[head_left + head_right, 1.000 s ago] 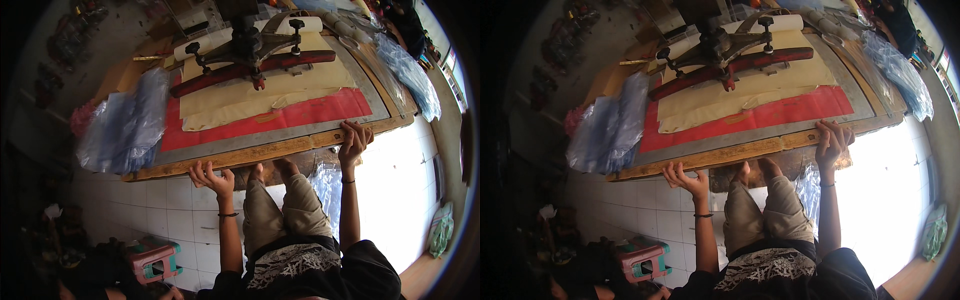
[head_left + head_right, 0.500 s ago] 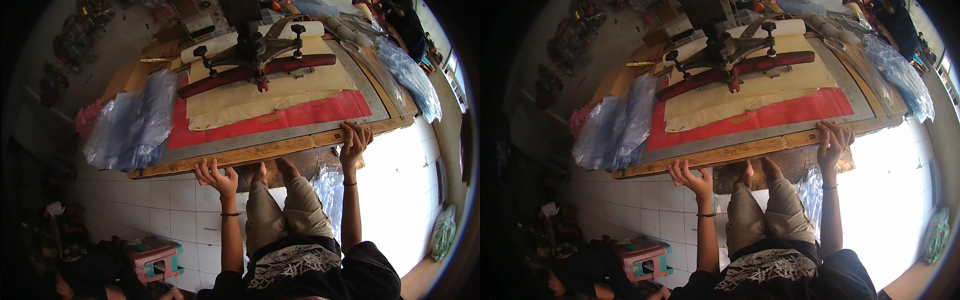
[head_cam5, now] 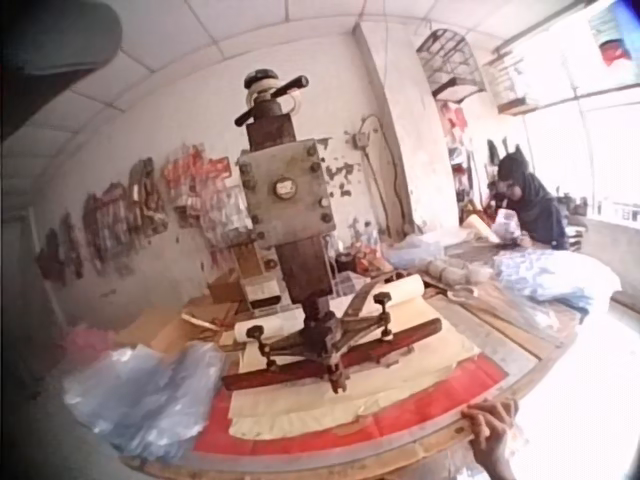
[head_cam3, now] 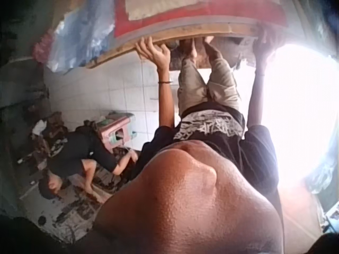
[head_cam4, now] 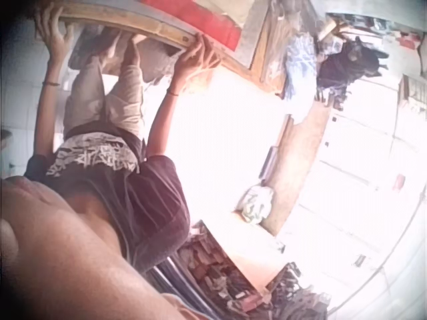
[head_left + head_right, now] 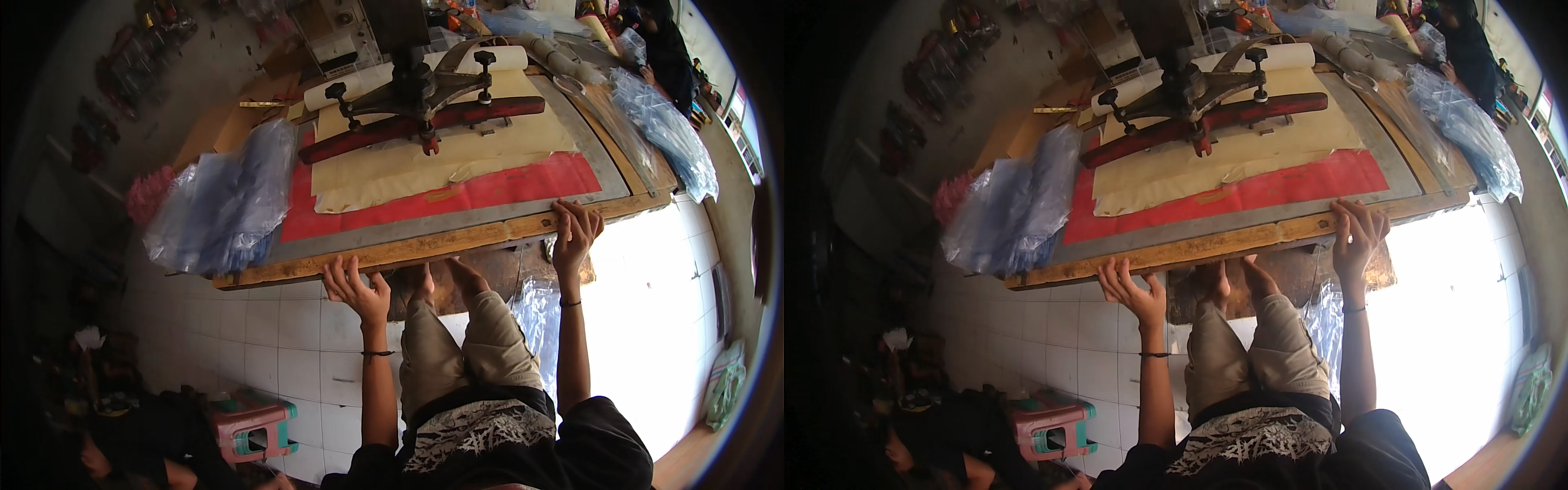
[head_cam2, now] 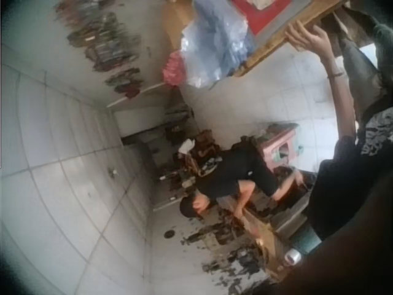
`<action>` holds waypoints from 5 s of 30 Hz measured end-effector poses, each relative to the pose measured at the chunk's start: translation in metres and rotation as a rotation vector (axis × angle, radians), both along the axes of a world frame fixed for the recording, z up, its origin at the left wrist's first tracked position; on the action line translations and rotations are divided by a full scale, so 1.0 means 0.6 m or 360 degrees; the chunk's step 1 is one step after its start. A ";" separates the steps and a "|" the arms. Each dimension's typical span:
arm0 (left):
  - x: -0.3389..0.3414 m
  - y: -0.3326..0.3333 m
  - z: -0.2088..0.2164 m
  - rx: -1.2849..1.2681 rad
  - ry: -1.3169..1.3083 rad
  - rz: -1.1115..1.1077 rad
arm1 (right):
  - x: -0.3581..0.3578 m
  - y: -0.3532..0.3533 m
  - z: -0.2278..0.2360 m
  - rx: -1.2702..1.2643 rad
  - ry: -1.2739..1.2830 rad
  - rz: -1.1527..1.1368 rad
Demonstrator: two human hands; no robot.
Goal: The person aligns a plastic bag and plastic handles on a work table, seals them together using a heat sealing press machine, and then opens and holds up the completed plastic bag by hand.
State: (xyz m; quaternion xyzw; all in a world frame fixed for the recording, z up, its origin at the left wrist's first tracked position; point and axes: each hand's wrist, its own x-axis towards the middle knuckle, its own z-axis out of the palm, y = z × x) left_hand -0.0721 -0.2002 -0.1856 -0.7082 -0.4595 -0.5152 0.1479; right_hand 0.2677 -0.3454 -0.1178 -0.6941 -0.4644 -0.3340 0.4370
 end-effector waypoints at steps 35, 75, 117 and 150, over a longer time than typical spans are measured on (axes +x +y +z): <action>0.161 0.234 0.251 -0.0888 0.1120 -0.0467 | 0.093 0.237 0.119 -0.1261 -0.0254 0.0109; 0.152 0.232 0.236 -0.0752 0.0905 -0.0847 | 0.420 0.046 0.105 -0.0896 0.0168 -0.0847; 0.151 0.224 0.254 -0.0350 0.0729 -0.1389 | 0.066 0.261 0.160 -0.1166 -0.0220 0.1016; 0.191 0.313 0.211 0.0029 0.0867 -0.1363 | 0.093 0.300 0.155 -0.0998 -0.0497 0.1330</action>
